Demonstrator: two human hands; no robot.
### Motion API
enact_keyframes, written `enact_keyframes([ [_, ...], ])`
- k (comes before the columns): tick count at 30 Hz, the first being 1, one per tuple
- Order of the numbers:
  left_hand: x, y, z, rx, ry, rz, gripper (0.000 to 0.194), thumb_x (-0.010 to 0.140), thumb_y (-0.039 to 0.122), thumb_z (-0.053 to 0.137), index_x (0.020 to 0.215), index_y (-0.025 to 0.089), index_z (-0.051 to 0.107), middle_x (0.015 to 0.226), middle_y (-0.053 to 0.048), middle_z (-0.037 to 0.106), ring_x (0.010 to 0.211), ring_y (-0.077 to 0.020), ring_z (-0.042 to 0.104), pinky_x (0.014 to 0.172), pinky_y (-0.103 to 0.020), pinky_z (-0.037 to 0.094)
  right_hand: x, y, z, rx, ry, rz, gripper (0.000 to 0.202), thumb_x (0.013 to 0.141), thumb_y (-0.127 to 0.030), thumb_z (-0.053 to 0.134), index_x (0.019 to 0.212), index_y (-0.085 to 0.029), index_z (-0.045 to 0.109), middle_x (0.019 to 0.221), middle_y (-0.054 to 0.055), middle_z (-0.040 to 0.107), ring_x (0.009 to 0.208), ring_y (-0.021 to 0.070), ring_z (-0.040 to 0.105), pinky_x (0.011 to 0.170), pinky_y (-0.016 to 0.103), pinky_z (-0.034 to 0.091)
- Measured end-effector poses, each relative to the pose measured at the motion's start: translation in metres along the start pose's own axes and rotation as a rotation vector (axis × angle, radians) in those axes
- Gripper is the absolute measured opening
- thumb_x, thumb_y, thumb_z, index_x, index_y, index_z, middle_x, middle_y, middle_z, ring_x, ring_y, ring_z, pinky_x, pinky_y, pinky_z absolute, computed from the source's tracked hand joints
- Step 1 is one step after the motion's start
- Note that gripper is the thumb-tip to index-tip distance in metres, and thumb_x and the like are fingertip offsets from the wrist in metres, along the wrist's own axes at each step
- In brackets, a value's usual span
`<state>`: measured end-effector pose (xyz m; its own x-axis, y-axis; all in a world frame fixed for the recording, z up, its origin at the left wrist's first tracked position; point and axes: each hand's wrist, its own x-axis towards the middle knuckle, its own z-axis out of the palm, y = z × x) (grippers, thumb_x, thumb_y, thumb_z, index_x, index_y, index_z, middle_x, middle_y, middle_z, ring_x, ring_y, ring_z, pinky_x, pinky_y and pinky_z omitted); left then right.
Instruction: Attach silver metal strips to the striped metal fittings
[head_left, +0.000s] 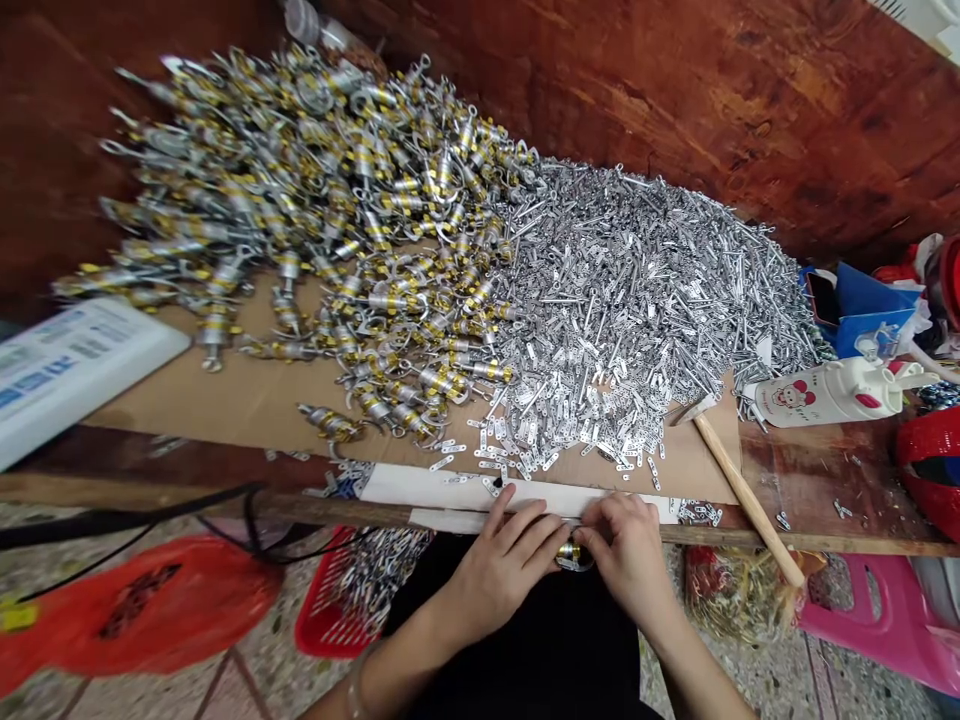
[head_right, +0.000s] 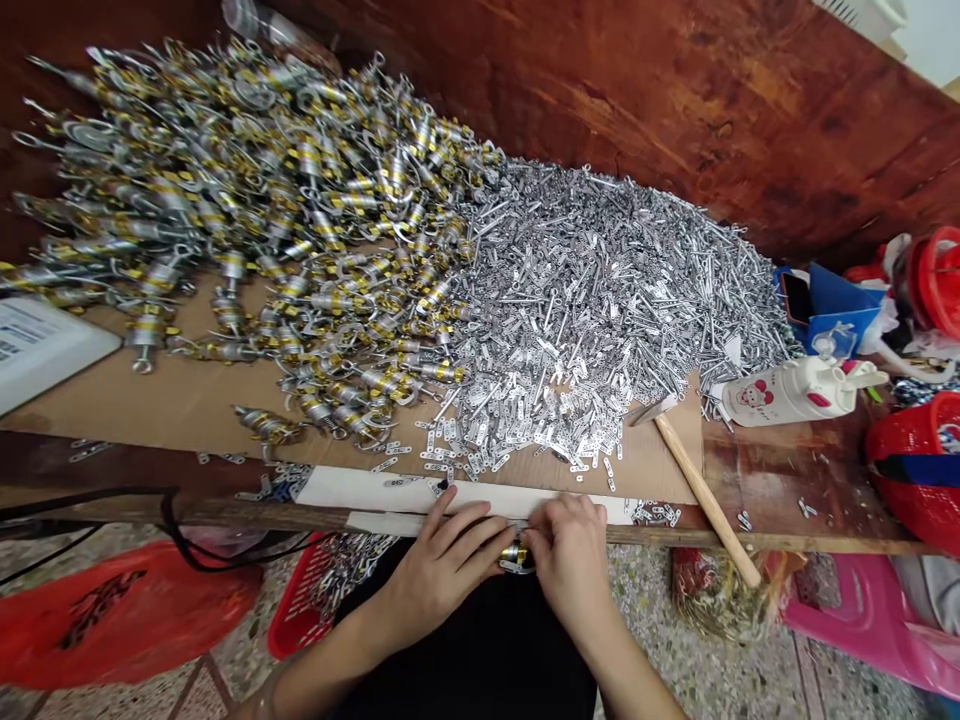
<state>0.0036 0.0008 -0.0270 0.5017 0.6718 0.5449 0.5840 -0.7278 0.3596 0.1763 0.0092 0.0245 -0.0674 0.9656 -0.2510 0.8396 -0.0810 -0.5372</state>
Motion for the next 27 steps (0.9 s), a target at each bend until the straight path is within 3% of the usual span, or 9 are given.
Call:
enact_keyframes([
  [4,0.009,0.008,-0.005,-0.026,-0.068,-0.103,0.021,0.089,0.022,0.044,0.101,0.016,0.061,0.088,-0.002,0.062,0.095,-0.0189,0.052,0.110,-0.047,0.018,0.023,0.008,-0.015,0.032,0.147,-0.014,0.003,0.077,-0.023,0.063,0.076,-0.021,0.062,0.081,0.001,0.062,0.081,0.0190,0.050,0.072,0.029,0.031],
  [7,0.014,0.012,-0.007,-0.056,-0.113,-0.174,0.021,0.088,0.019,0.044,0.101,0.016,0.060,0.084,-0.002,0.060,0.090,-0.0192,0.053,0.106,-0.050,0.025,0.042,0.012,-0.020,-0.099,0.251,0.001,0.005,0.079,-0.025,0.061,0.076,-0.021,0.064,0.079,0.001,0.062,0.081,0.0196,0.049,0.071,0.030,0.028],
  [12,0.014,0.013,-0.009,-0.110,-0.116,-0.207,0.020,0.086,0.016,0.048,0.103,0.016,0.059,0.083,-0.003,0.059,0.090,-0.0205,0.054,0.098,-0.051,0.038,0.057,0.014,-0.015,-0.307,0.198,-0.073,0.010,0.081,-0.021,0.058,0.073,-0.020,0.063,0.076,0.002,0.060,0.077,0.0197,0.046,0.068,0.031,0.027],
  [17,0.011,0.012,-0.009,-0.191,-0.040,-0.233,0.012,0.086,0.016,0.048,0.094,0.016,0.058,0.085,-0.003,0.062,0.095,-0.0199,0.056,0.097,-0.044,0.043,0.042,0.010,-0.022,-0.208,0.158,-0.155,0.012,0.086,-0.019,0.050,0.077,-0.019,0.059,0.080,0.003,0.058,0.079,0.0193,0.046,0.071,0.032,0.031],
  [22,0.009,0.012,-0.008,-0.235,-0.019,-0.253,0.010,0.087,0.016,0.048,0.088,0.017,0.057,0.084,-0.002,0.063,0.097,-0.0192,0.057,0.097,-0.043,0.043,0.009,0.003,-0.021,0.064,-0.031,-0.295,0.014,0.088,-0.016,0.043,0.083,-0.020,0.056,0.080,0.002,0.058,0.078,0.0165,0.050,0.070,0.028,0.038],
  [24,0.009,0.012,-0.007,-0.235,-0.017,-0.252,0.010,0.087,0.016,0.047,0.088,0.017,0.057,0.084,-0.002,0.063,0.096,-0.0192,0.057,0.097,-0.043,0.044,-0.002,-0.001,-0.012,0.110,-0.031,-0.308,0.018,0.089,-0.014,0.041,0.090,-0.022,0.057,0.084,0.003,0.060,0.080,0.0167,0.051,0.070,0.028,0.040],
  [27,0.008,0.012,-0.007,-0.237,-0.012,-0.247,0.011,0.088,0.015,0.046,0.089,0.017,0.057,0.084,-0.002,0.063,0.096,-0.0191,0.057,0.096,-0.044,0.044,-0.012,-0.005,0.005,0.187,0.067,-0.236,0.018,0.089,-0.018,0.042,0.092,-0.022,0.059,0.086,0.002,0.063,0.081,0.0164,0.054,0.072,0.028,0.041],
])
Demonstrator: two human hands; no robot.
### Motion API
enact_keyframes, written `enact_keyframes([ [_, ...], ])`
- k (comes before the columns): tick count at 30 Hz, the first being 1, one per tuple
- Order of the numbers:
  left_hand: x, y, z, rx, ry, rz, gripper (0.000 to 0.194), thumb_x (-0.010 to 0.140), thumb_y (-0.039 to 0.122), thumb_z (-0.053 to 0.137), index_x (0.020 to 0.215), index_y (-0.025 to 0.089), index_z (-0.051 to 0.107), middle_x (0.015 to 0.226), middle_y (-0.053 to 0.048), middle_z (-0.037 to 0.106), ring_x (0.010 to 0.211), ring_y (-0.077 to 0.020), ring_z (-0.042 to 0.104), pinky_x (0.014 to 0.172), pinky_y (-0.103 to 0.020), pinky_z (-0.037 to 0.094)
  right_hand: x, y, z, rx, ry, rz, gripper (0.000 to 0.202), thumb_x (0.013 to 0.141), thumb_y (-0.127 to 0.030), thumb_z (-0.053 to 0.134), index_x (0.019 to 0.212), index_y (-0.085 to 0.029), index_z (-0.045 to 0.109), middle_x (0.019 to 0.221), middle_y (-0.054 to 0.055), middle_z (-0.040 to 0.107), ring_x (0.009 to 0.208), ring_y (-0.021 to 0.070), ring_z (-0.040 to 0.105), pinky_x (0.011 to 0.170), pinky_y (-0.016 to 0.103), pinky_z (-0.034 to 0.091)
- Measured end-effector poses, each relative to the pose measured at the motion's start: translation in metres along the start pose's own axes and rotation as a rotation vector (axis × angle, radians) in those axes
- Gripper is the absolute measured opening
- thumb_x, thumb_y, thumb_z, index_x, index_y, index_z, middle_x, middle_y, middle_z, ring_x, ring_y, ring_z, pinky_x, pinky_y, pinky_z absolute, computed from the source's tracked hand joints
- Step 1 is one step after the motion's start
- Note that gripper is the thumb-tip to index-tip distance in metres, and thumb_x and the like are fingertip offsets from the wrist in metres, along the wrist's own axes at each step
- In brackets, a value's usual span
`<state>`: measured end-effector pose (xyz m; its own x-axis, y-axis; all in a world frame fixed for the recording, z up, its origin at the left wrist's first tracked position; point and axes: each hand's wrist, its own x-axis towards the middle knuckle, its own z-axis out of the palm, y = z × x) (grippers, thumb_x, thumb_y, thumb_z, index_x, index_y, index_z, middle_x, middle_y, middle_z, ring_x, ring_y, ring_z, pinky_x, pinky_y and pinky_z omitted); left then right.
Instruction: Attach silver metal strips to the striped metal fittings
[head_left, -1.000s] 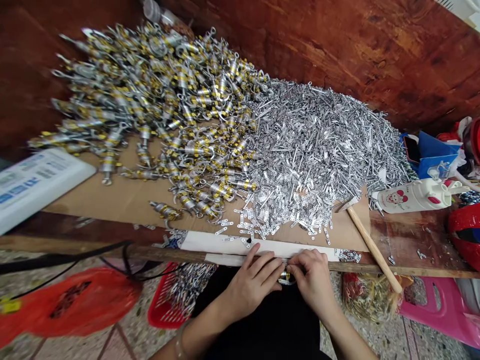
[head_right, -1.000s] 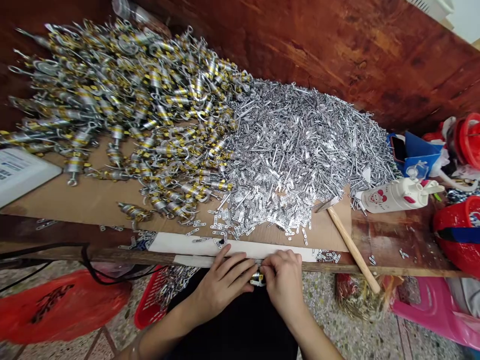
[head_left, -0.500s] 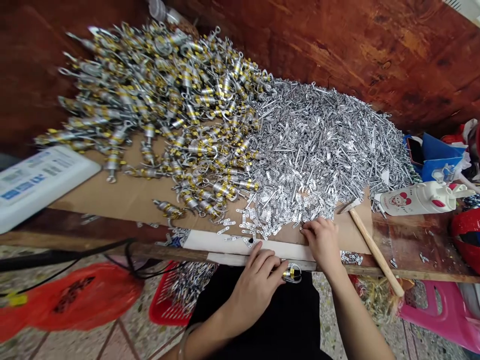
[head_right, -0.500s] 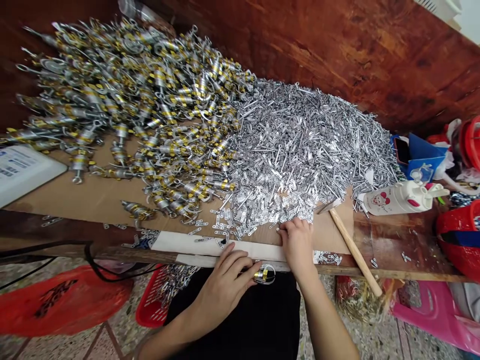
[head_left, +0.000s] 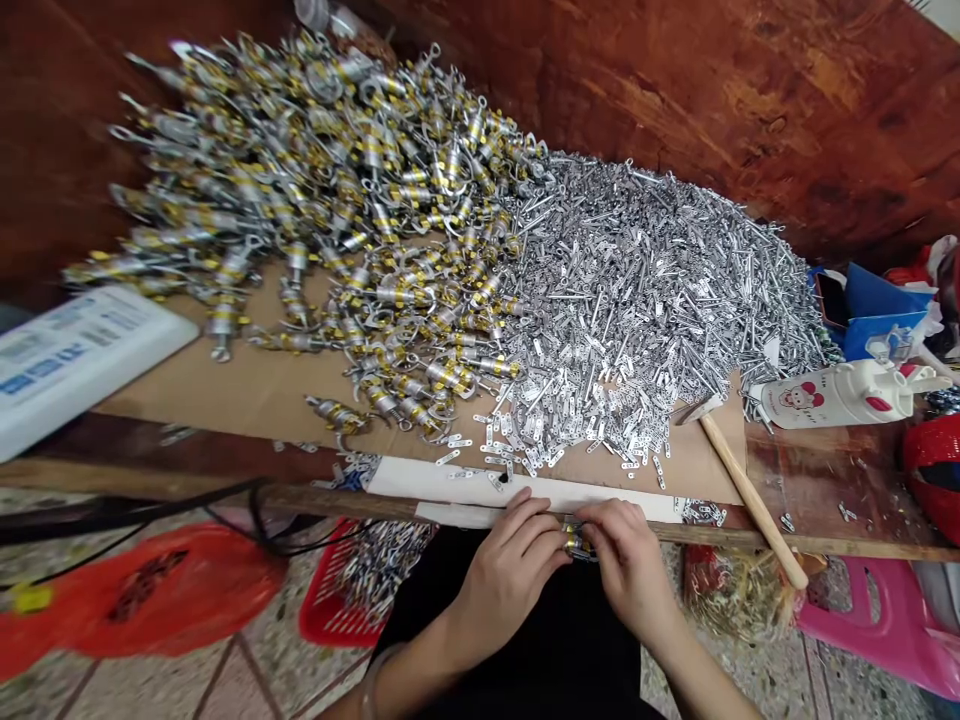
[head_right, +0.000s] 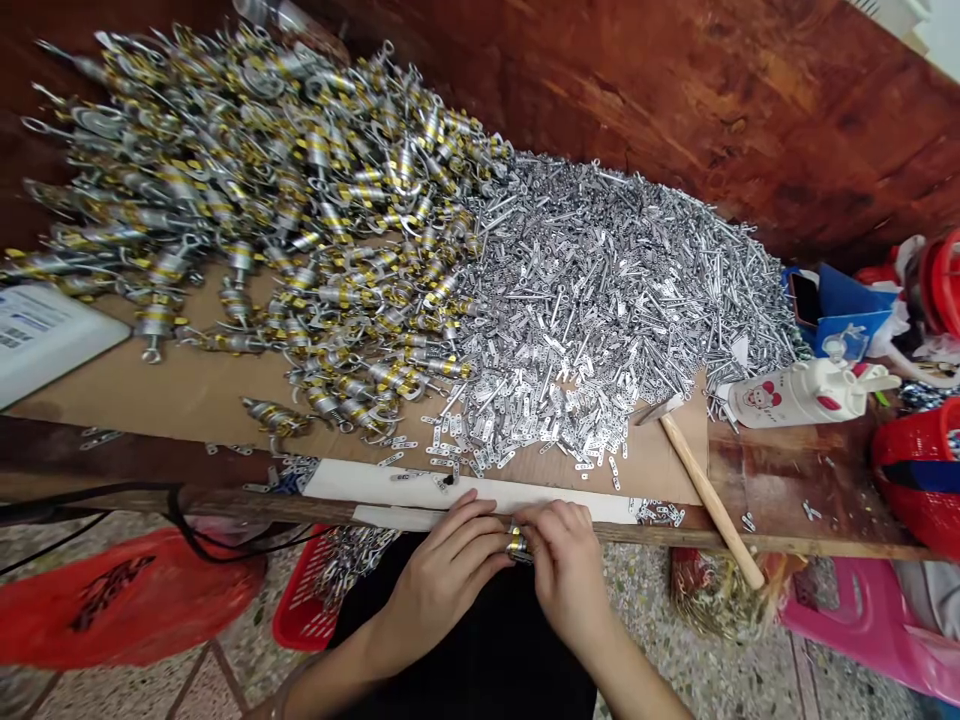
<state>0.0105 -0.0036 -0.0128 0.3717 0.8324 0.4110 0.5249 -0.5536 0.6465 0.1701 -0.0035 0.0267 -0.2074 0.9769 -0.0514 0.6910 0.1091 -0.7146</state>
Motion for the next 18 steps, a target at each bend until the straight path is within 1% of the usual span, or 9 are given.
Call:
enact_keyframes([
  [2,0.000,0.000,0.000,-0.002,0.001,-0.003,0.012,0.088,0.015,0.046,0.087,0.016,0.057,0.083,-0.002,0.063,0.096,-0.0190,0.057,0.096,-0.044,0.044,-0.005,-0.001,0.009,0.007,0.079,0.096,0.015,0.088,-0.025,0.046,0.084,-0.021,0.060,0.079,0.001,0.063,0.075,0.0160,0.055,0.069,0.027,0.041],
  [5,0.000,0.001,-0.001,-0.001,0.000,-0.009,0.011,0.088,0.015,0.046,0.086,0.016,0.057,0.082,-0.002,0.062,0.096,-0.0187,0.057,0.096,-0.044,0.044,-0.009,0.000,0.018,-0.094,0.135,0.205,0.018,0.087,-0.029,0.048,0.076,-0.021,0.059,0.076,0.001,0.061,0.072,0.0164,0.053,0.069,0.029,0.037],
  [8,0.001,0.001,-0.002,0.002,-0.001,-0.006,0.011,0.088,0.015,0.047,0.086,0.017,0.058,0.081,-0.001,0.062,0.095,-0.0186,0.058,0.096,-0.044,0.045,-0.011,0.000,0.022,-0.223,0.156,0.261,0.016,0.085,-0.031,0.051,0.076,-0.022,0.060,0.080,0.002,0.057,0.076,0.0178,0.050,0.069,0.031,0.034],
  [11,0.002,0.001,-0.002,0.005,-0.004,-0.004,0.010,0.087,0.016,0.048,0.085,0.017,0.058,0.081,-0.001,0.063,0.094,-0.0185,0.059,0.096,-0.044,0.046,-0.006,0.000,0.018,-0.248,0.126,0.266,0.013,0.084,-0.030,0.052,0.077,-0.023,0.061,0.082,0.002,0.055,0.079,0.0186,0.050,0.069,0.031,0.033],
  [13,0.002,0.001,-0.003,0.004,-0.002,-0.005,0.010,0.086,0.016,0.049,0.086,0.017,0.059,0.081,-0.001,0.063,0.094,-0.0187,0.059,0.095,-0.044,0.046,0.001,0.008,0.007,-0.212,0.117,0.228,0.014,0.084,-0.031,0.052,0.076,-0.023,0.061,0.082,0.002,0.056,0.080,0.0190,0.050,0.071,0.031,0.034],
  [14,0.002,0.001,-0.003,0.001,-0.001,-0.005,0.009,0.086,0.016,0.050,0.086,0.017,0.059,0.081,-0.001,0.063,0.094,-0.0188,0.059,0.095,-0.044,0.046,0.006,0.016,-0.002,-0.210,0.148,0.210,0.015,0.084,-0.032,0.052,0.076,-0.022,0.060,0.082,0.003,0.057,0.081,0.0194,0.050,0.072,0.032,0.035],
  [16,0.002,0.001,-0.002,-0.005,0.004,-0.008,0.009,0.086,0.015,0.050,0.086,0.018,0.059,0.080,-0.001,0.063,0.094,-0.0190,0.059,0.095,-0.045,0.046,0.017,0.040,-0.028,-0.290,0.283,0.218,0.019,0.085,-0.036,0.050,0.081,-0.021,0.060,0.085,0.005,0.058,0.084,0.0215,0.051,0.074,0.034,0.036],
  [17,0.002,0.001,-0.002,-0.007,0.006,-0.009,0.009,0.085,0.015,0.051,0.086,0.018,0.059,0.080,-0.001,0.063,0.094,-0.0190,0.059,0.095,-0.045,0.046,0.022,0.055,-0.043,-0.414,0.397,0.259,0.022,0.085,-0.038,0.049,0.089,-0.018,0.058,0.090,0.008,0.057,0.088,0.0240,0.050,0.076,0.037,0.036],
  [18,0.002,0.001,-0.002,-0.007,0.009,-0.008,0.009,0.085,0.015,0.051,0.086,0.018,0.059,0.080,-0.001,0.063,0.093,-0.0190,0.059,0.095,-0.045,0.046,0.028,0.070,-0.058,-0.565,0.481,0.331,0.031,0.084,-0.041,0.049,0.099,-0.016,0.056,0.095,0.013,0.056,0.091,0.0275,0.049,0.076,0.040,0.035],
])
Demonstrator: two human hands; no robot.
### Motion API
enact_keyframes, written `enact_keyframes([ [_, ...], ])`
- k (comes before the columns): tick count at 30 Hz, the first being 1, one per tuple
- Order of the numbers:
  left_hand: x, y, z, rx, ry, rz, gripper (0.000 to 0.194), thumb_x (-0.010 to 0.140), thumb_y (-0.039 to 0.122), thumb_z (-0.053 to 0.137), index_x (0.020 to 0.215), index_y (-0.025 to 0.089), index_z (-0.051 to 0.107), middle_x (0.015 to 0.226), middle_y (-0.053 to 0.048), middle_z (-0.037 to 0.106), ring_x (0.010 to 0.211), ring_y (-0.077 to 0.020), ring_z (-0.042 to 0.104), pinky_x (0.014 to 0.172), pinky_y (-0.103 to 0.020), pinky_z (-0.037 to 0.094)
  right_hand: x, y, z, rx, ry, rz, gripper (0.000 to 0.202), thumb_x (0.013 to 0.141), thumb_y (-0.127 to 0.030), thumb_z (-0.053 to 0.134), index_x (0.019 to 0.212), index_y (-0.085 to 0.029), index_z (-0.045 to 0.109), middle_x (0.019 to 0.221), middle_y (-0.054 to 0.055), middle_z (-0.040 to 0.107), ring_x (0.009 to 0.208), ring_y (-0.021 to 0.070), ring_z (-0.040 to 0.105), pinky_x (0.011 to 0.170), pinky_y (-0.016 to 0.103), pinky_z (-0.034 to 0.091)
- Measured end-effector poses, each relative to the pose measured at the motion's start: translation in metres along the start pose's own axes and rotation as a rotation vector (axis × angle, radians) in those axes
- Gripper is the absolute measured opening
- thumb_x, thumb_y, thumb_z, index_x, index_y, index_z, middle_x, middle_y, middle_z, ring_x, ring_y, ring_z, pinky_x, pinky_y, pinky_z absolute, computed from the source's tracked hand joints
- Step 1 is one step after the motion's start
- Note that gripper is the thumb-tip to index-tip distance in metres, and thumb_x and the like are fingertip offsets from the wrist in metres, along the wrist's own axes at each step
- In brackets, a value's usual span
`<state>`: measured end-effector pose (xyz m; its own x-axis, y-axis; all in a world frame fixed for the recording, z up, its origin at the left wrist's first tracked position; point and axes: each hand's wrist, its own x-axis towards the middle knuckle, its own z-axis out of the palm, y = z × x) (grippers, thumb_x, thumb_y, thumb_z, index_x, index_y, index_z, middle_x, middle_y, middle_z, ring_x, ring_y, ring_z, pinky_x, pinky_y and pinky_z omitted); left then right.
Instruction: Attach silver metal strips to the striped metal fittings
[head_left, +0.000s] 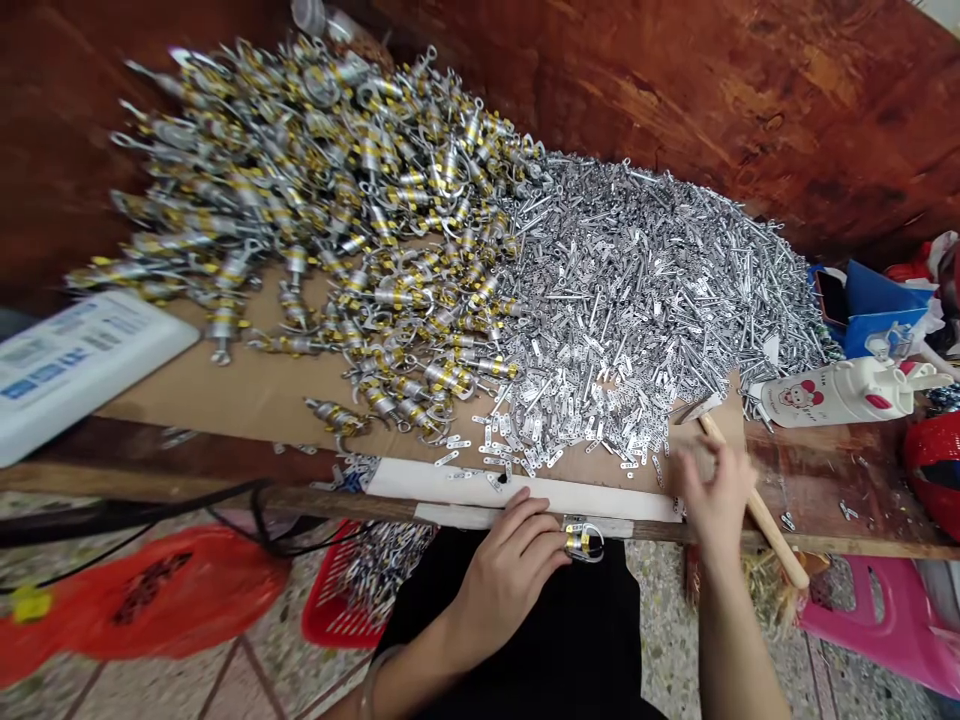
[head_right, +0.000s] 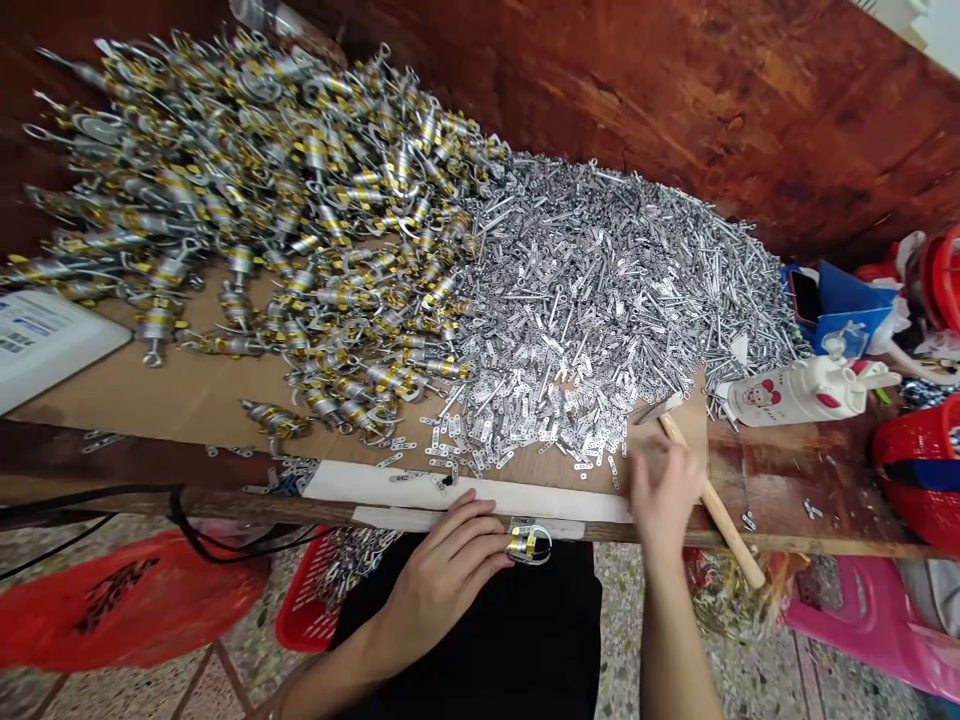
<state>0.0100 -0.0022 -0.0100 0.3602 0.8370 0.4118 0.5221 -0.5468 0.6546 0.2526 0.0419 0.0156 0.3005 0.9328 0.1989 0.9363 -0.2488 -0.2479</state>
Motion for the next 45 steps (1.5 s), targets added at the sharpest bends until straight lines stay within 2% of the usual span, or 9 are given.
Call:
enact_keyframes([
  [5,0.000,0.000,0.000,0.002,-0.004,0.002,0.010,0.086,0.014,0.050,0.085,0.018,0.059,0.080,-0.001,0.063,0.093,-0.0191,0.059,0.096,-0.045,0.045,0.040,0.044,-0.003,-0.089,-0.008,-0.022,0.030,0.085,-0.038,0.045,0.096,-0.014,0.059,0.082,0.014,0.053,0.080,0.0299,0.048,0.070,0.042,0.036],
  [10,0.001,0.000,0.000,-0.007,-0.010,0.003,0.010,0.086,0.015,0.049,0.086,0.017,0.059,0.081,-0.001,0.063,0.094,-0.0191,0.058,0.096,-0.045,0.045,-0.008,-0.007,-0.004,-0.062,-0.013,-0.232,0.035,0.084,-0.015,0.036,0.114,-0.018,0.055,0.107,0.017,0.049,0.097,0.0308,0.045,0.079,0.044,0.034],
  [14,0.000,0.000,-0.001,0.006,-0.016,0.003,0.009,0.086,0.016,0.049,0.086,0.017,0.059,0.081,-0.002,0.063,0.094,-0.0194,0.058,0.095,-0.045,0.045,-0.058,-0.047,-0.001,0.052,-0.189,-0.596,0.051,0.071,0.001,0.039,0.105,-0.029,0.061,0.095,0.005,0.056,0.084,0.0196,0.046,0.075,0.034,0.035],
  [22,0.000,0.000,0.001,0.013,-0.008,0.006,0.010,0.086,0.015,0.049,0.085,0.018,0.058,0.081,-0.001,0.063,0.094,-0.0192,0.058,0.095,-0.044,0.046,-0.084,-0.045,-0.005,0.031,-0.174,-0.731,0.053,0.067,0.000,0.041,0.109,-0.025,0.061,0.094,0.006,0.058,0.086,0.0207,0.043,0.079,0.036,0.031],
  [28,0.000,0.000,0.000,0.003,-0.004,-0.001,0.008,0.085,0.015,0.051,0.085,0.018,0.059,0.080,-0.001,0.063,0.094,-0.0189,0.059,0.095,-0.044,0.046,-0.056,-0.036,-0.006,0.116,-0.185,-0.556,0.037,0.082,-0.011,0.039,0.108,-0.028,0.059,0.095,0.006,0.055,0.087,0.0205,0.047,0.075,0.035,0.034],
  [32,0.001,-0.001,0.001,-0.010,0.009,-0.004,0.008,0.085,0.015,0.052,0.084,0.018,0.059,0.079,0.000,0.063,0.092,-0.0187,0.059,0.095,-0.044,0.046,0.004,0.012,0.002,-0.048,0.114,-0.103,0.045,0.084,-0.041,0.044,0.117,-0.011,0.052,0.101,0.018,0.049,0.095,0.0309,0.046,0.077,0.044,0.036],
  [36,0.002,-0.001,0.001,-0.009,0.010,0.002,0.008,0.085,0.016,0.051,0.084,0.018,0.059,0.079,-0.001,0.063,0.092,-0.0187,0.059,0.095,-0.044,0.046,0.040,0.046,0.008,-0.129,0.037,0.038,0.049,0.083,-0.051,0.038,0.096,-0.008,0.058,0.088,0.019,0.054,0.085,0.0320,0.050,0.075,0.047,0.038],
  [40,0.002,0.000,0.000,-0.010,0.006,-0.004,0.008,0.085,0.015,0.052,0.084,0.018,0.060,0.079,-0.001,0.063,0.092,-0.0186,0.059,0.096,-0.044,0.046,0.014,0.021,-0.006,-0.060,-0.040,-0.019,0.041,0.089,-0.045,0.028,0.091,-0.015,0.056,0.080,0.014,0.059,0.073,0.0248,0.056,0.063,0.035,0.043],
  [45,0.001,-0.001,-0.001,-0.003,-0.006,-0.001,0.009,0.085,0.015,0.051,0.084,0.018,0.060,0.080,-0.001,0.063,0.094,-0.0191,0.059,0.096,-0.044,0.046,-0.055,-0.026,-0.036,0.236,-0.396,-0.335,0.028,0.092,-0.030,0.031,0.107,-0.022,0.054,0.079,0.005,0.067,0.065,0.0173,0.064,0.057,0.025,0.048],
])
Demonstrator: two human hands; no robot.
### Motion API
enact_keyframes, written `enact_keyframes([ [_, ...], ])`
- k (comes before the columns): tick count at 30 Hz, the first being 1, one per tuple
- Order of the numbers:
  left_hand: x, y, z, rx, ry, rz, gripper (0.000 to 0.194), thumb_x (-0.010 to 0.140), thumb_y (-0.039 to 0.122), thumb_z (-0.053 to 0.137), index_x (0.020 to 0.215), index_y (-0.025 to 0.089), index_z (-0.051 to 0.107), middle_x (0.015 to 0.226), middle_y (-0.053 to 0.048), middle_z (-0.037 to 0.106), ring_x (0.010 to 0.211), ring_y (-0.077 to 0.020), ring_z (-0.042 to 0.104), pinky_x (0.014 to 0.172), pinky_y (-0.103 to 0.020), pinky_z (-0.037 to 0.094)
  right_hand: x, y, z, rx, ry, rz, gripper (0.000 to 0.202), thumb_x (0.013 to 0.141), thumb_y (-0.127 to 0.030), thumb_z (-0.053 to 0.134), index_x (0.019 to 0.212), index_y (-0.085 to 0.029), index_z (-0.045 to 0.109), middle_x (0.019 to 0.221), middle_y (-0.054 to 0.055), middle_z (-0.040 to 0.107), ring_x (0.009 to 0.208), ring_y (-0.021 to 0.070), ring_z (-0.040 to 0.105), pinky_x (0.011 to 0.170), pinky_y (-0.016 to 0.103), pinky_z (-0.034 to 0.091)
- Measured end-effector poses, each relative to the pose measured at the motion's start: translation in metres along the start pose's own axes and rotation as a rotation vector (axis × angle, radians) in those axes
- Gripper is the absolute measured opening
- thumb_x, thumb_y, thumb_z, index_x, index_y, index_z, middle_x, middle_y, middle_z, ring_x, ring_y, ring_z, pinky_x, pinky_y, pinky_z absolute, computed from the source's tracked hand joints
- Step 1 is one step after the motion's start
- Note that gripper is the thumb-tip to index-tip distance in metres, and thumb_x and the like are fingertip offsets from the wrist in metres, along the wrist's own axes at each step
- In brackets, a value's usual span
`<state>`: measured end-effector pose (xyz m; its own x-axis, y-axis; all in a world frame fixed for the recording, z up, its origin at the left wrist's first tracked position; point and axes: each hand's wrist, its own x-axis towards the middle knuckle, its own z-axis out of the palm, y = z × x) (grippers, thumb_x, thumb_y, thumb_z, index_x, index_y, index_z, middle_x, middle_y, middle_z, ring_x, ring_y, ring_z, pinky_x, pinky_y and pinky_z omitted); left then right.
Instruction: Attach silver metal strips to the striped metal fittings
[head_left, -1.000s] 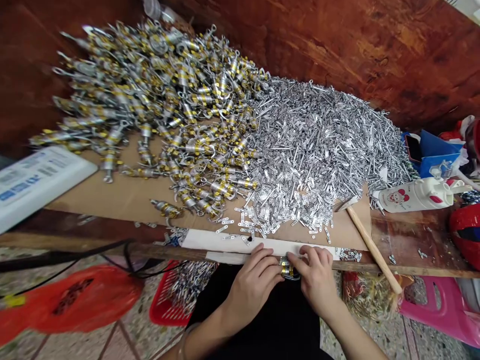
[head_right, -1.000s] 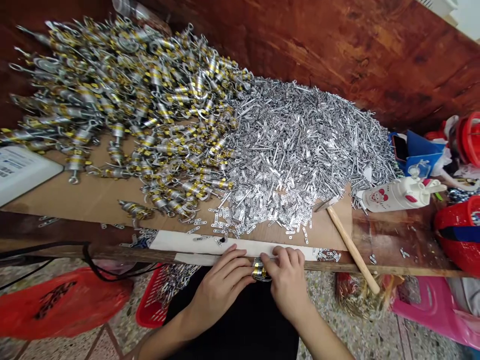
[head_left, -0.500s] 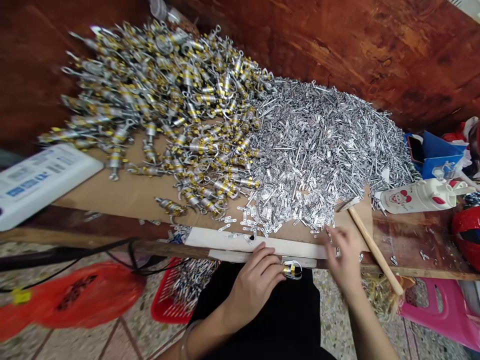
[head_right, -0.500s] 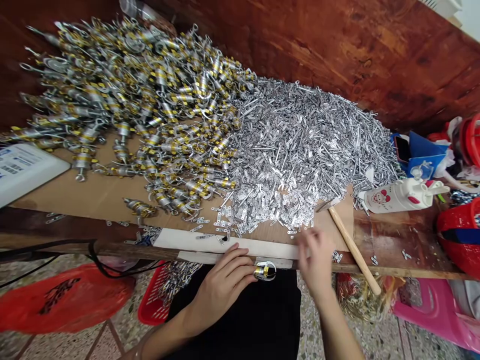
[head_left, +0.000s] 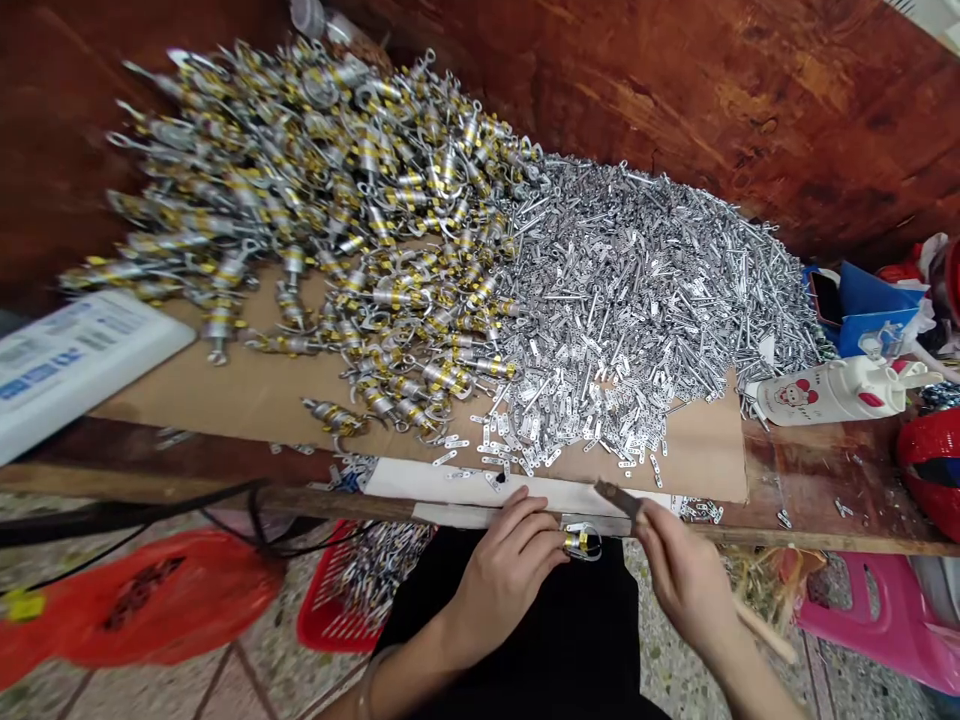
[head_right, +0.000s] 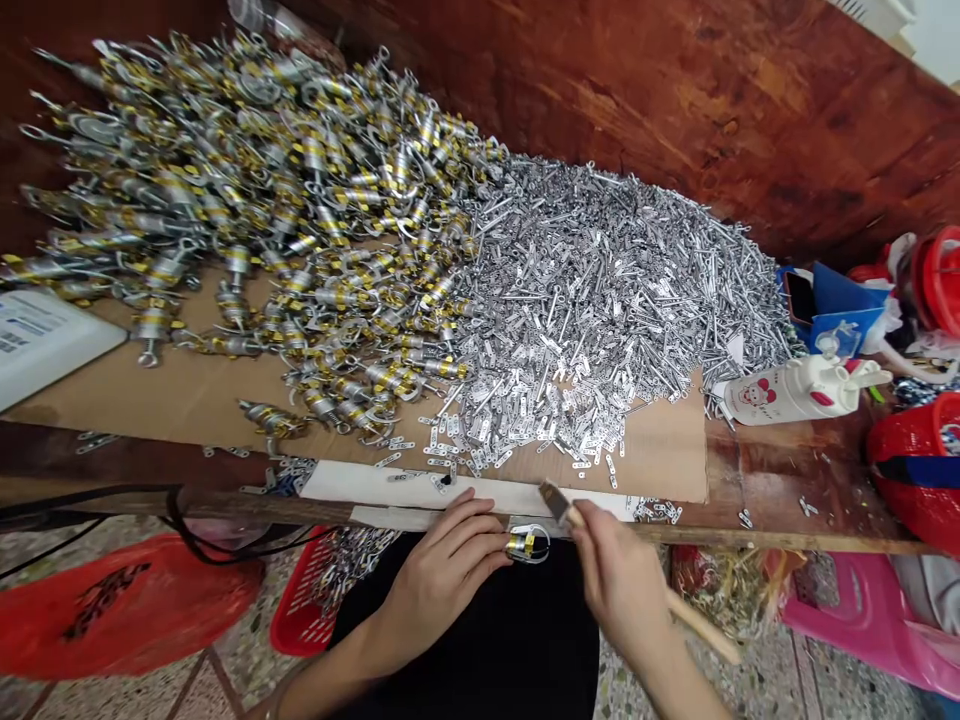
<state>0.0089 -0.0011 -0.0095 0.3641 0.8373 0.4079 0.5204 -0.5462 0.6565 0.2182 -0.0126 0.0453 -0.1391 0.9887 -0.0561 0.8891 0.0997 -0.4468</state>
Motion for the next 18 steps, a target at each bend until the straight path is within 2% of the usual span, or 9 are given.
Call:
enact_keyframes([
  [2,0.000,0.000,0.000,0.002,-0.002,0.009,0.009,0.085,0.015,0.051,0.085,0.017,0.060,0.080,-0.001,0.063,0.094,-0.0192,0.059,0.096,-0.044,0.046,-0.014,-0.012,0.005,0.008,0.056,-0.134,0.031,0.092,-0.023,0.031,0.117,-0.021,0.049,0.095,0.007,0.067,0.080,0.0176,0.065,0.066,0.025,0.050],
  [3,0.000,0.000,0.000,0.003,0.002,0.012,0.009,0.085,0.015,0.051,0.085,0.017,0.060,0.080,-0.002,0.064,0.094,-0.0193,0.059,0.095,-0.044,0.046,-0.018,-0.015,0.008,-0.021,0.064,-0.160,0.033,0.092,-0.022,0.031,0.120,-0.020,0.048,0.094,0.008,0.067,0.078,0.0176,0.066,0.064,0.024,0.050],
  [6,-0.001,0.000,0.000,0.010,0.008,0.011,0.010,0.085,0.016,0.051,0.085,0.017,0.060,0.081,-0.001,0.064,0.094,-0.0196,0.059,0.095,-0.045,0.046,-0.023,-0.016,0.015,-0.144,-0.032,-0.138,0.033,0.093,-0.024,0.030,0.118,-0.021,0.051,0.082,0.005,0.068,0.061,0.0166,0.064,0.049,0.023,0.048],
  [11,0.000,0.000,0.001,0.005,0.021,0.010,0.010,0.086,0.015,0.050,0.084,0.017,0.060,0.080,-0.002,0.064,0.094,-0.0194,0.059,0.095,-0.044,0.046,-0.024,-0.016,0.022,-0.117,-0.037,-0.156,0.037,0.093,-0.025,0.027,0.119,-0.019,0.052,0.083,0.007,0.068,0.065,0.0169,0.064,0.053,0.023,0.048],
  [13,0.001,0.000,0.002,-0.005,0.031,0.017,0.011,0.087,0.016,0.049,0.085,0.017,0.060,0.080,-0.002,0.064,0.094,-0.0191,0.059,0.095,-0.044,0.046,-0.021,-0.008,0.022,-0.116,-0.042,-0.101,0.035,0.093,-0.027,0.028,0.115,-0.020,0.055,0.083,0.006,0.068,0.063,0.0165,0.064,0.052,0.023,0.047],
  [15,0.001,-0.001,0.001,-0.022,0.059,0.031,0.011,0.087,0.016,0.050,0.086,0.017,0.060,0.079,-0.002,0.065,0.092,-0.0182,0.060,0.094,-0.043,0.047,-0.011,0.009,0.019,-0.127,0.058,0.020,0.036,0.093,-0.031,0.028,0.106,-0.019,0.060,0.079,0.006,0.069,0.060,0.0162,0.063,0.052,0.023,0.045],
  [18,-0.002,-0.002,-0.005,-0.061,0.106,0.028,0.007,0.086,0.020,0.054,0.087,0.017,0.060,0.078,-0.001,0.065,0.088,-0.0165,0.061,0.092,-0.040,0.049,0.014,0.050,0.008,-0.274,0.338,0.264,0.042,0.092,-0.037,0.029,0.103,-0.015,0.062,0.072,0.009,0.066,0.057,0.0182,0.058,0.053,0.026,0.041],
])
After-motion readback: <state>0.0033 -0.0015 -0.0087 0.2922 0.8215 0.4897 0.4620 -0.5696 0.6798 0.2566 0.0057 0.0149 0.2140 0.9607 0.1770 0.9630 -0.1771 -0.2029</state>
